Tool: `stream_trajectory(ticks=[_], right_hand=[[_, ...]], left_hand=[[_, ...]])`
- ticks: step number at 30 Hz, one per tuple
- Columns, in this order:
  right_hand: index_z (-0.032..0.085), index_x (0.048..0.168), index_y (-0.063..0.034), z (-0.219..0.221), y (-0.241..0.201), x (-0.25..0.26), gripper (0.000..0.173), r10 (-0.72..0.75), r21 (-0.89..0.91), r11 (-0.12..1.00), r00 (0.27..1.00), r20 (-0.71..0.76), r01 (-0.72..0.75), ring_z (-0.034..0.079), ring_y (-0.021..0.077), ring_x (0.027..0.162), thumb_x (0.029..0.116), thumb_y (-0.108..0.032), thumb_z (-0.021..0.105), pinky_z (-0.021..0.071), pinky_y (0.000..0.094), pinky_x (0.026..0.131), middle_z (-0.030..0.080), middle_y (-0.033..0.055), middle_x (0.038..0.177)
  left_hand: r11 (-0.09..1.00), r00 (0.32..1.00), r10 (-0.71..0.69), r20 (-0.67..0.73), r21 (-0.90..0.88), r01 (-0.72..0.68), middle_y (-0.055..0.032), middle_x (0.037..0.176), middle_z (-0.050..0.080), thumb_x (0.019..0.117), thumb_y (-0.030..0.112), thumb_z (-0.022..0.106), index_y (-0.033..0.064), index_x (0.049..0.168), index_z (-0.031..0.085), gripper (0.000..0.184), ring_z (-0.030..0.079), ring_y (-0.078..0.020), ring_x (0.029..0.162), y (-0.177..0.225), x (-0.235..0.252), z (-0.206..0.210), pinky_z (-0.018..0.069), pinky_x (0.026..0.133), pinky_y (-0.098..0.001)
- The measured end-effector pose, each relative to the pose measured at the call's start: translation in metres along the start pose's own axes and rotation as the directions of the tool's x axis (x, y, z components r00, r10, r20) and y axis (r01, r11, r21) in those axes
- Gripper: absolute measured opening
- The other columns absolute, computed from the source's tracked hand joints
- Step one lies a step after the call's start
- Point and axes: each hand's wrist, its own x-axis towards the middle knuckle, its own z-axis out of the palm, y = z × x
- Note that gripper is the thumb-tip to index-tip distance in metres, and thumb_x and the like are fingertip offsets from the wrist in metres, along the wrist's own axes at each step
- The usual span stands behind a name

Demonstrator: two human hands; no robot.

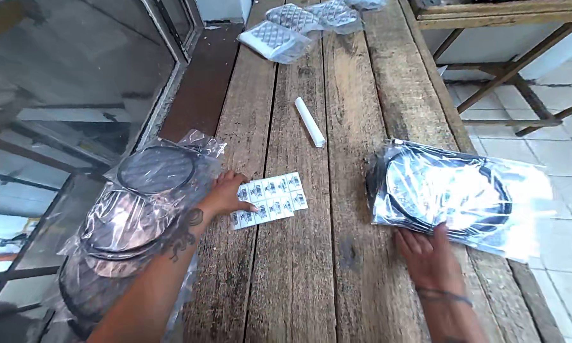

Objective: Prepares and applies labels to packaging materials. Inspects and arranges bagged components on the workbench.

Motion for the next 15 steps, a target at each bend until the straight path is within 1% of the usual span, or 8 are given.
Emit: stream_trajectory(ticks=[3, 6, 7, 9, 10, 11, 13, 15], right_hand=[[0.039, 0.139, 0.007, -0.01, 0.018, -0.071, 0.041, -0.173, -0.24, 0.946, 0.966, 0.191, 0.217, 0.072, 0.0174, 0.088, 0.1072, -0.018, 0.047, 0.0619, 0.0339, 0.078, 0.068, 0.0134, 0.112], [0.06, 0.123, 0.0035, -0.017, 0.04, -0.11, 0.033, -0.193, -0.299, 0.846, 0.777, 0.6, 0.441, 0.075, 0.0223, 0.088, 0.0978, -0.017, 0.064, 0.066, 0.0413, 0.075, 0.071, 0.0105, 0.114], [0.059, 0.131, 0.0007, -0.016, 0.043, -0.112, 0.047, -0.155, -0.322, 0.817, 0.719, 0.677, 0.479, 0.073, 0.023, 0.101, 0.0936, -0.025, 0.071, 0.0648, 0.0409, 0.084, 0.067, 0.0113, 0.128], [0.034, 0.155, -0.0051, -0.015, 0.039, -0.11, 0.094, -0.039, -0.322, 0.82, 0.607, 0.794, 0.474, 0.059, 0.0233, 0.13, 0.0831, -0.042, 0.081, 0.0553, 0.0403, 0.105, 0.048, 0.0119, 0.153], [0.022, 0.161, -0.0108, -0.016, 0.035, -0.112, 0.109, 0.035, -0.304, 0.859, 0.547, 0.837, 0.411, 0.057, 0.0217, 0.133, 0.078, -0.043, 0.086, 0.0532, 0.0388, 0.108, 0.047, 0.0094, 0.155], [0.019, 0.162, -0.0143, -0.018, 0.03, -0.116, 0.112, 0.091, -0.267, 0.909, 0.471, 0.877, 0.321, 0.061, 0.0228, 0.128, 0.0766, -0.034, 0.089, 0.0541, 0.0393, 0.106, 0.054, 0.0096, 0.148], [0.026, 0.159, -0.0135, -0.026, 0.026, -0.13, 0.094, 0.144, -0.225, 0.959, 0.384, 0.912, 0.174, 0.073, 0.0247, 0.105, 0.0837, -0.014, 0.083, 0.0612, 0.0393, 0.094, 0.072, 0.0146, 0.121], [0.039, 0.147, -0.0074, -0.035, 0.026, -0.145, 0.067, 0.092, -0.21, 0.958, 0.487, 0.869, 0.193, 0.076, 0.0222, 0.09, 0.0898, -0.007, 0.074, 0.0637, 0.0367, 0.084, 0.077, 0.013, 0.103]], left_hand=[[0.997, 0.994, 0.024, -0.106, -0.064, -0.031, -0.0237, 0.123, 0.064, 0.0806, 0.034, 0.088, 0.0, 0.119, 0.069, 0.054, 0.055, -0.0439, 0.123, -0.006, -0.003, 0.02, 0.0362, 0.106, -0.0687], [0.962, 0.972, 0.112, -0.205, -0.224, -0.158, -0.0215, 0.111, 0.07, 0.0902, 0.018, 0.08, -0.0003, 0.118, 0.068, 0.035, 0.068, -0.0358, 0.106, 0.02, -0.031, 0.007, 0.0505, 0.097, -0.0592], [0.929, 0.961, 0.195, -0.196, -0.278, -0.245, -0.0185, 0.109, 0.072, 0.0897, 0.013, 0.079, 0.0008, 0.118, 0.07, 0.032, 0.07, -0.031, 0.102, 0.038, -0.051, -0.001, 0.0536, 0.094, -0.0542], [0.802, 0.894, 0.442, -0.068, -0.415, -0.429, -0.0051, 0.103, 0.076, 0.087, 0.011, 0.079, 0.0063, 0.115, 0.075, 0.028, 0.071, -0.0117, 0.092, 0.079, -0.093, -0.008, 0.0599, 0.086, -0.0341], [0.72, 0.83, 0.558, 0.002, -0.499, -0.483, -0.0006, 0.101, 0.077, 0.0866, 0.01, 0.079, 0.0079, 0.112, 0.077, 0.026, 0.071, -0.0051, 0.088, 0.097, -0.111, -0.005, 0.0603, 0.082, -0.026], [0.673, 0.775, 0.627, 0.073, -0.553, -0.492, 0.0028, 0.102, 0.077, 0.0889, 0.012, 0.078, 0.0107, 0.113, 0.078, 0.025, 0.071, -0.0016, 0.089, 0.108, -0.124, -0.001, 0.0603, 0.081, -0.0219], [0.681, 0.78, 0.62, 0.086, -0.553, -0.481, 0.0061, 0.105, 0.076, 0.0917, 0.017, 0.076, 0.0153, 0.12, 0.076, 0.028, 0.07, 0.0, 0.091, 0.111, -0.144, 0.006, 0.0603, 0.081, -0.0208], [0.733, 0.893, 0.449, 0.006, -0.574, -0.365, 0.0048, 0.101, 0.076, 0.0901, 0.018, 0.079, 0.0197, 0.134, 0.069, 0.045, 0.072, -0.0043, 0.084, 0.099, -0.165, 0.014, 0.0627, 0.076, -0.0249]])
